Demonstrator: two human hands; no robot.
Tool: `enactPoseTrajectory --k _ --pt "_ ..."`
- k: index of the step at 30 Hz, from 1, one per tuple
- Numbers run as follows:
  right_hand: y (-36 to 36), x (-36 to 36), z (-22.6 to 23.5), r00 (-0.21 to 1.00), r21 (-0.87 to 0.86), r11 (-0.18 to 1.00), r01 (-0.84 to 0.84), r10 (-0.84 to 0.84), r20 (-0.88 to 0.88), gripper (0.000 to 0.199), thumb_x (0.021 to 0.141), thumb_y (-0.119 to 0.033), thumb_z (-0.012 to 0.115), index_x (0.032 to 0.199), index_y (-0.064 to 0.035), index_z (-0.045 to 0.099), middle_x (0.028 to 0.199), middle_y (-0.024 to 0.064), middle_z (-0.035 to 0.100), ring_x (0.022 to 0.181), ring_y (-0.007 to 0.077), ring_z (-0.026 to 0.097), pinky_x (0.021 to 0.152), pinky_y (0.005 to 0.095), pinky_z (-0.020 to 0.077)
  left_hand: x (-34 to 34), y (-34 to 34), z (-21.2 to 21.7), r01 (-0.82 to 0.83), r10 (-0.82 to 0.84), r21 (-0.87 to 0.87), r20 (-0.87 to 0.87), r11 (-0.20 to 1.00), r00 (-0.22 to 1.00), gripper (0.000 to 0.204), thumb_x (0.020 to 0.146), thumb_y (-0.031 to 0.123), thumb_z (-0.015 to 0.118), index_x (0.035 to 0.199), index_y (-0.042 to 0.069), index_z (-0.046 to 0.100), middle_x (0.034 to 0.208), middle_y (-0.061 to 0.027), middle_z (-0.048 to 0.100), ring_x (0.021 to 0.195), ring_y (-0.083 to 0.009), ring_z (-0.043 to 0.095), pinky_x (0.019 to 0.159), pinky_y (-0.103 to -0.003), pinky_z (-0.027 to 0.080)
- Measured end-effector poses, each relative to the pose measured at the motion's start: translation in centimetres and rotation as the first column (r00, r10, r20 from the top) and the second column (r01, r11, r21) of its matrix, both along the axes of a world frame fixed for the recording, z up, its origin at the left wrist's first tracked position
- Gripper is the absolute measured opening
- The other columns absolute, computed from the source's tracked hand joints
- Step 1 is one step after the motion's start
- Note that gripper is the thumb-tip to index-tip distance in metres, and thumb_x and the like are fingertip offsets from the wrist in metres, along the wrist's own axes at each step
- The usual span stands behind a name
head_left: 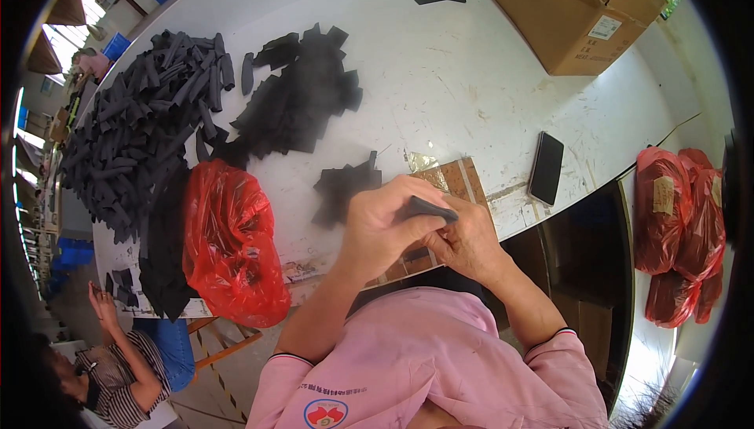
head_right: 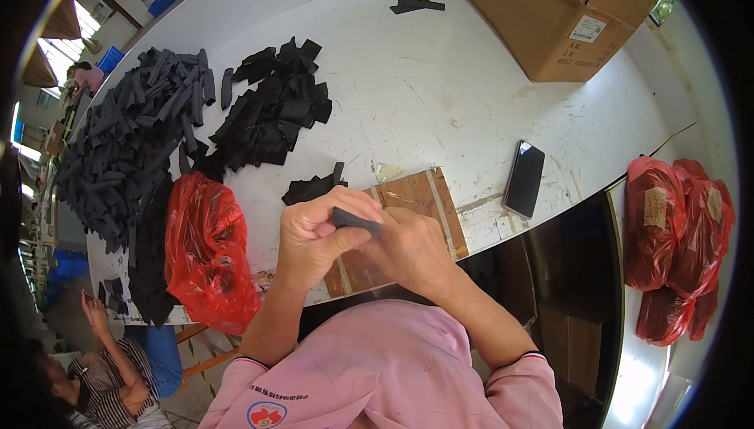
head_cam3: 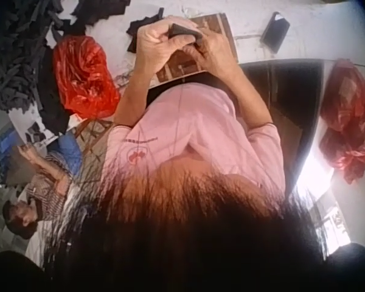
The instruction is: Inspecting and sorting small black foam parts on a workstation table.
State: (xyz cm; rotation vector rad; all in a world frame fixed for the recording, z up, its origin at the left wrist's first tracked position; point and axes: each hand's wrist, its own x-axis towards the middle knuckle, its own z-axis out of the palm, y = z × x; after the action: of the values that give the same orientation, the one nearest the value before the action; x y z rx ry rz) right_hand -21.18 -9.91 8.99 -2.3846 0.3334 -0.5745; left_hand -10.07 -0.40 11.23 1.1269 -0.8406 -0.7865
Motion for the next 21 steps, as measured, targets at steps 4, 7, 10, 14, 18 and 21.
enactPoseTrajectory --k 4,7,10,14,18,21 --pt "0.5 -0.7 -4.6 0.999 0.005 1.0 -0.008 0.009 -0.049 0.013 0.066 -0.013 0.061 0.073 -0.0036 0.056 0.063 0.0109 0.055 0.057 0.029 0.056 0.047 0.0371 0.0442 -0.5 0.6 -1.9 -0.056 -0.001 0.156 0.341 0.986 0.94 0.01 0.068 -0.002 0.066 0.076 0.0 0.06 0.076 -0.0066 0.06 0.07 -0.0116 0.056 0.061 -0.022 0.043" --pt "0.5 -0.3 -4.8 0.999 -0.028 0.999 0.017 -0.018 -0.037 0.011 0.067 -0.012 0.06 0.072 -0.0039 0.055 0.063 0.0103 0.056 0.057 0.0296 0.056 0.046 0.0367 0.0441 -0.4 0.8 -2.4 -0.071 0.012 0.156 0.349 0.985 0.937 0.012 0.068 -0.003 0.065 0.078 0.001 0.06 0.078 -0.0064 0.059 0.071 -0.0118 0.056 0.063 -0.023 0.043" --pt "-0.6 0.0 -1.3 0.995 0.133 0.987 -0.086 0.091 -0.031 0.011 0.072 -0.013 0.061 0.077 -0.004 0.059 0.065 0.01 0.057 0.055 0.0281 0.055 0.048 0.0355 0.0437 0.3 0.9 -3.3 -0.058 0.043 0.047 0.28 0.997 0.959 0.026 0.071 -0.001 0.062 0.096 -0.003 0.055 0.093 -0.0086 0.058 0.085 -0.0143 0.055 0.079 -0.026 0.042" --pt "-1.5 -1.5 4.0 0.953 0.628 0.759 -0.173 -0.031 0.3 0.017 0.084 -0.018 0.056 0.086 -0.0015 0.059 0.064 0.0016 0.056 0.05 0.0104 0.048 0.045 0.0233 0.0367 3.0 1.9 -7.1 -0.525 0.456 0.195 0.308 0.829 0.835 0.017 0.081 0.007 0.055 0.094 -0.004 0.055 0.086 -0.0106 0.06 0.08 -0.0163 0.057 0.076 -0.026 0.044" --pt "-3.3 -6.6 -0.2 0.896 0.738 0.61 0.289 -0.444 0.016 0.032 0.085 -0.028 0.053 0.065 -0.0033 0.053 0.055 0.0006 0.051 0.043 0.005 0.04 0.041 0.0184 0.029 4.7 0.7 -9.9 -0.592 0.245 0.201 0.773 0.78 0.585 0.019 0.07 0.001 0.057 0.089 0.002 0.056 0.087 -0.0137 0.056 0.083 -0.0311 0.053 0.074 -0.035 0.042" --pt "-3.2 -14.2 -8.3 0.799 0.661 0.494 0.565 -0.529 -0.287 0.041 0.084 -0.034 0.053 0.055 -0.0059 0.051 0.048 0.0005 0.048 0.038 0.006 0.039 0.037 0.0202 0.0271 3.5 0.1 -10.5 -0.532 0.086 0.214 0.871 0.819 0.483 0.021 0.067 0.01 0.064 0.085 0.004 0.055 0.083 -0.0123 0.054 0.082 -0.0296 0.049 0.069 -0.038 0.041"
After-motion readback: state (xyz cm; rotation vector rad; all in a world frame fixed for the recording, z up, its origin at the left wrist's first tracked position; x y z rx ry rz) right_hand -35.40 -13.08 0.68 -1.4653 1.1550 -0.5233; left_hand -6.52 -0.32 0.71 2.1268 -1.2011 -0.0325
